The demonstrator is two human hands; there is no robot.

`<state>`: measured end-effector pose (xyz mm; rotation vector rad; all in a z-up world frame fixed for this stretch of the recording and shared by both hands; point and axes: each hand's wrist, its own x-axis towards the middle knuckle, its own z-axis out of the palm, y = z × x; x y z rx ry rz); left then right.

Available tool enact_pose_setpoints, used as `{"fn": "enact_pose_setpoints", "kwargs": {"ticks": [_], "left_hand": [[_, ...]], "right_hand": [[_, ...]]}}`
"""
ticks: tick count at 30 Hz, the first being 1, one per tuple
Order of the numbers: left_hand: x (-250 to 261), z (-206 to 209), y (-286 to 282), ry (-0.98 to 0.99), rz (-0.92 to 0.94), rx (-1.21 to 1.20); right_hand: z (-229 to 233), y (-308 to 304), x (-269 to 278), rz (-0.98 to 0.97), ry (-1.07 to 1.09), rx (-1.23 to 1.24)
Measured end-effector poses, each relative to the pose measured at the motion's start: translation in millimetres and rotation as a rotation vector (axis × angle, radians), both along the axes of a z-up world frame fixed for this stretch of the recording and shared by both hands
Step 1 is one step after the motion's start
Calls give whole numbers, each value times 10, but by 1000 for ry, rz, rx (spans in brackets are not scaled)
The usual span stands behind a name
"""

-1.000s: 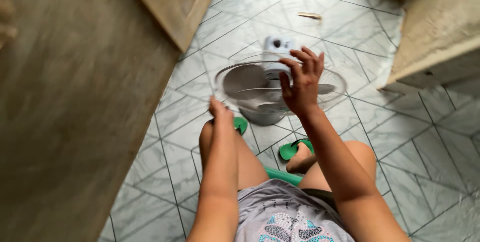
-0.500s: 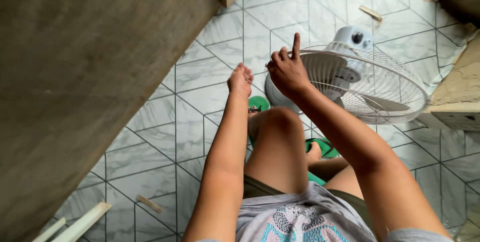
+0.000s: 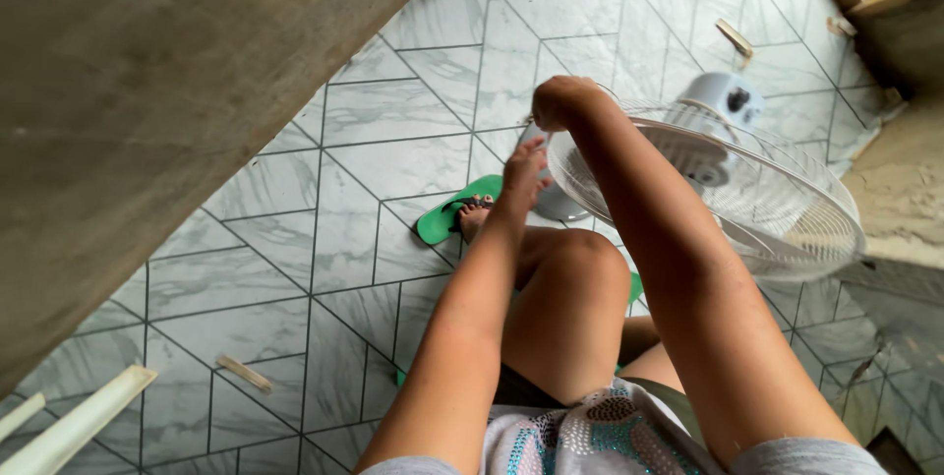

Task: The person reassembles a white electric fan by hand. They attach the front wire cage to the fan head, align it with the blades, and secure it by tightening the central knob. The fan remains on the tiled floor throughout.

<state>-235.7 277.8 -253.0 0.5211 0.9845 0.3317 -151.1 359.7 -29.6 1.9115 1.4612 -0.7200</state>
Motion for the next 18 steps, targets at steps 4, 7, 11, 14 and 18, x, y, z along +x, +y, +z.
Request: {"fn": "enact_pose_setpoints", "kwargs": {"ticks": [4,7,11,14,18], "left_hand": [[-67,257,1,56,-69,-148],[-66,368,-59,73,-100,-259],[52,292,-80,-40,22,-264],[130,111,-71,-167,152,-235],[184,-153,-28,-234,32,-248]], "right_hand": [[-303,22,20,-43,4,5],[-522,51,113,-18,-21,-60],[-616,37,235,4,-56,-98],[-540,68,242,-79,-102,-175],[-370,145,150,-102,-164,-257]]}}
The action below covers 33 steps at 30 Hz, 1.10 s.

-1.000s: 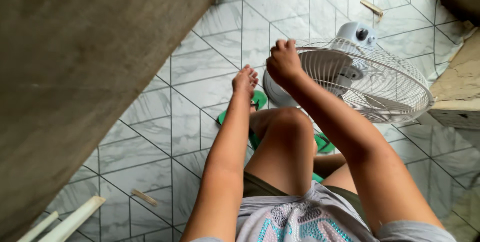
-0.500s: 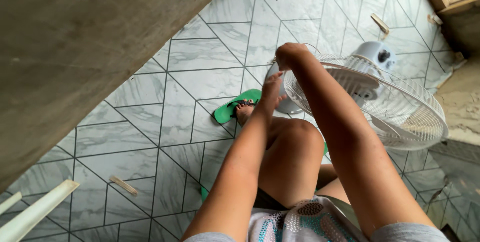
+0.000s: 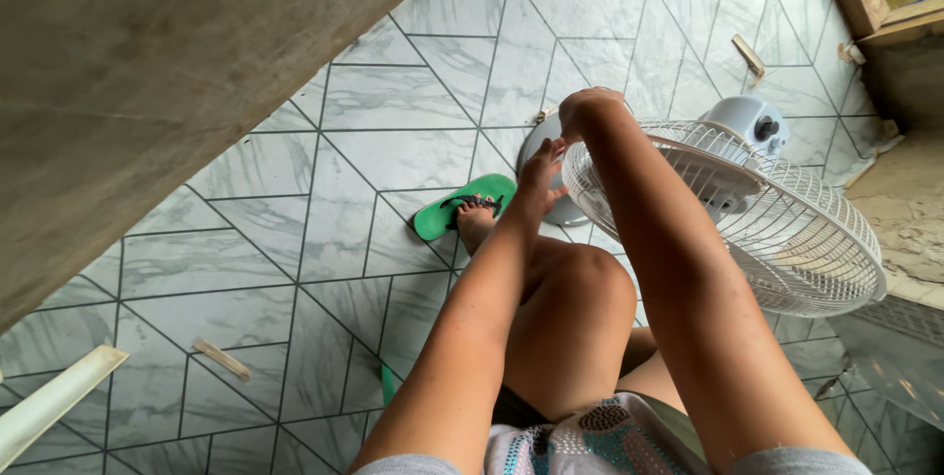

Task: The person reassembles a white electric fan by hand. They attach the front wire cage to the fan head, align it with the blades, and secure it by tightening the central knob. The fan remains on the tiled floor throughout.

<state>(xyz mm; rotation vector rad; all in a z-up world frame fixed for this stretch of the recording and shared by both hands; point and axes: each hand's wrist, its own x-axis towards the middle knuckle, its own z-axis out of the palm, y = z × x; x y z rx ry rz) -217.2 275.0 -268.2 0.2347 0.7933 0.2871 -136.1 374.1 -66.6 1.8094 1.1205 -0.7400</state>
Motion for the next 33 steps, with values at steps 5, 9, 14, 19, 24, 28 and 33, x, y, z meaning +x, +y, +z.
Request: {"fn": "enact_pose_setpoints", "kwargs": {"ticks": [5,9,14,19,24,28,33], "left_hand": [[91,-107,-53,8,-120,-27],[124,107,-50,322,-210,-449],[66,479,-158,-231,-152,-811],[14,417,-277,-370,-183,-687],[72,268,-334,-75,-102,-696],[89,344,-338,-47,-61,-664],[65,506,-301,-14,-72,-640]], "right_hand": [[41,-89,-79,13,52,120],[-61,-114,-100,17,39,140],[-142,-44,-71,19,9,123],[-193,-12,-2,-183,-18,15],[-209,80,40,-261,-48,-90],[-170,119,64,-259,-60,-121],[-176,100,34,-245,-65,-128]]}}
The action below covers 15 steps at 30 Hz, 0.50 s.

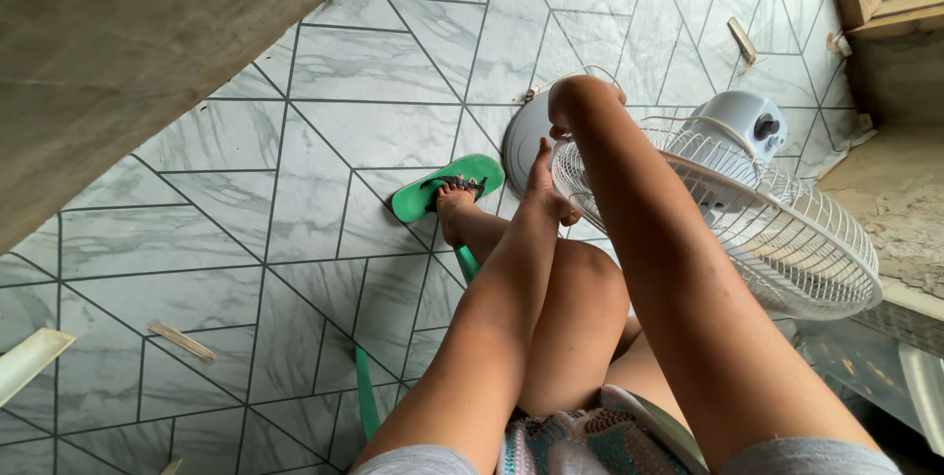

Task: The person reassembles a white electric fan by hand. They attach the front wire cage to the fan head, align it with the blades, and secure it by tightening the central knob. The fan remains on the tiled floor throughout.

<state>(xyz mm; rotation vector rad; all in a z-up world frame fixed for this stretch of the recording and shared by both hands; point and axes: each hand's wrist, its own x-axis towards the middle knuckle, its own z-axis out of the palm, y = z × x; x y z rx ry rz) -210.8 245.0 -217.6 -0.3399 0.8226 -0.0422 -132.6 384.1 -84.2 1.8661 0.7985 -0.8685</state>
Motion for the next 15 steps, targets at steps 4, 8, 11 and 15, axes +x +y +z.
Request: {"fn": "enact_pose_setpoints", "kwargs": {"ticks": [4,8,11,15], "left_hand": [[-47,95,-5,10,12,27],[-28,170,38,115,5,7],[-41,180,48,106,-45,-5],[-98,167,17,-25,6,-9]], "right_hand": [[-25,-35,-46,10,-9,-7],[-19,-14,-60,13,-21,-8],[-40,12,-84,10,-21,-7],[-84,15,-109,13,-15,-19]]}}
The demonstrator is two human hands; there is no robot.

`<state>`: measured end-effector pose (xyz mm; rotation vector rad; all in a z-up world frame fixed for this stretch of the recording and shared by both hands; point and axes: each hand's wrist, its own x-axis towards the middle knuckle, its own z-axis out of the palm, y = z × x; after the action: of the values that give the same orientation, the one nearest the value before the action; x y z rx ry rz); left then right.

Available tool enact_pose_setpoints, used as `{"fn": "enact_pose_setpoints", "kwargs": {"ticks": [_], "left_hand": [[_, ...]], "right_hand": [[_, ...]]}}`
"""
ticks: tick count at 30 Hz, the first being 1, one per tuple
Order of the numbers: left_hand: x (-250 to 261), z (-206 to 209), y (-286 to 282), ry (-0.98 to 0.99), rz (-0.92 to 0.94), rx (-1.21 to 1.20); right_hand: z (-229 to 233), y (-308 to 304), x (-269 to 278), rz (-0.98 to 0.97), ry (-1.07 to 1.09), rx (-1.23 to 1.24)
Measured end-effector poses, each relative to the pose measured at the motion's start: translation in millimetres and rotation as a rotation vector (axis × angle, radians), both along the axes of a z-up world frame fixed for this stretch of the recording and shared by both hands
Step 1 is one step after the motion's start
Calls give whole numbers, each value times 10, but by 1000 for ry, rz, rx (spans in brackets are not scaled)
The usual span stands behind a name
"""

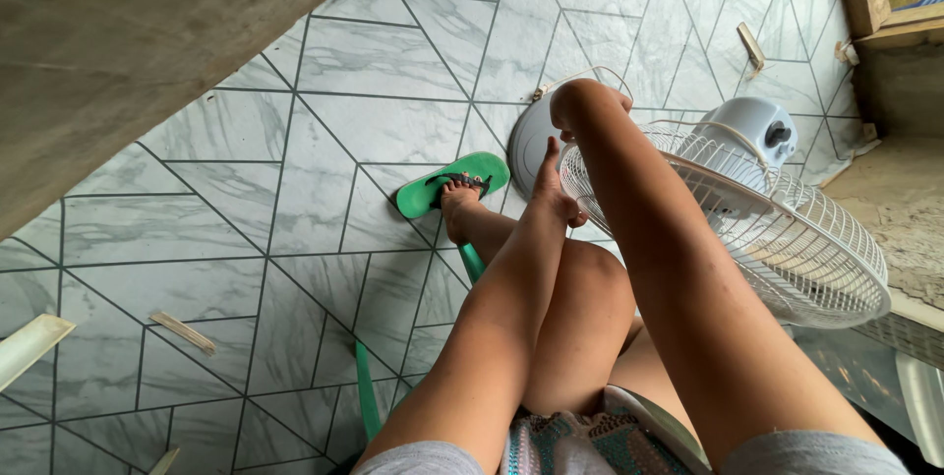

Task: The person reassembles a white electric fan by hand. They attach the front wire cage to the fan head, align it with the blades, and secure it by tightening the central knob. The fan remains on the tiled floor throughout.

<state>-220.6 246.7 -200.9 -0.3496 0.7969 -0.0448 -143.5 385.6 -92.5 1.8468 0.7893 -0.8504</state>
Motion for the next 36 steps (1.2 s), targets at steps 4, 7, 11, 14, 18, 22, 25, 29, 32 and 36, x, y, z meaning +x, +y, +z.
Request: {"fn": "enact_pose_setpoints", "kwargs": {"ticks": [4,7,11,14,18,22,25,29,32,36], "left_hand": [[4,35,17,43,-14,-35],[-10,56,38,43,-29,-13],[-8,26,46,42,-11,-14],[-1,-34,5,17,9,-10],[24,-168,-58,-10,-14,12],[165,-275,-42,-82,3,107],[166,-260,-26,-8,-37,113],[186,-99,53,18,-13,130],[129,-21,27,76,9,220],[58,137,132,220,82,526]], "right_hand": [[-15,0,20,-12,-3,-4],[-51,2,11,-16,-1,-9],[-100,-8,10,-17,-3,-10],[-108,-9,38,-17,-4,-8],[-139,-14,75,-6,-7,-7],[-163,-32,123,8,-23,-11],[-181,6,-24,57,-5,14],[-10,40,-317,267,-18,203],[205,-197,-693,277,39,637],[699,-669,-980,347,75,1053]]}}
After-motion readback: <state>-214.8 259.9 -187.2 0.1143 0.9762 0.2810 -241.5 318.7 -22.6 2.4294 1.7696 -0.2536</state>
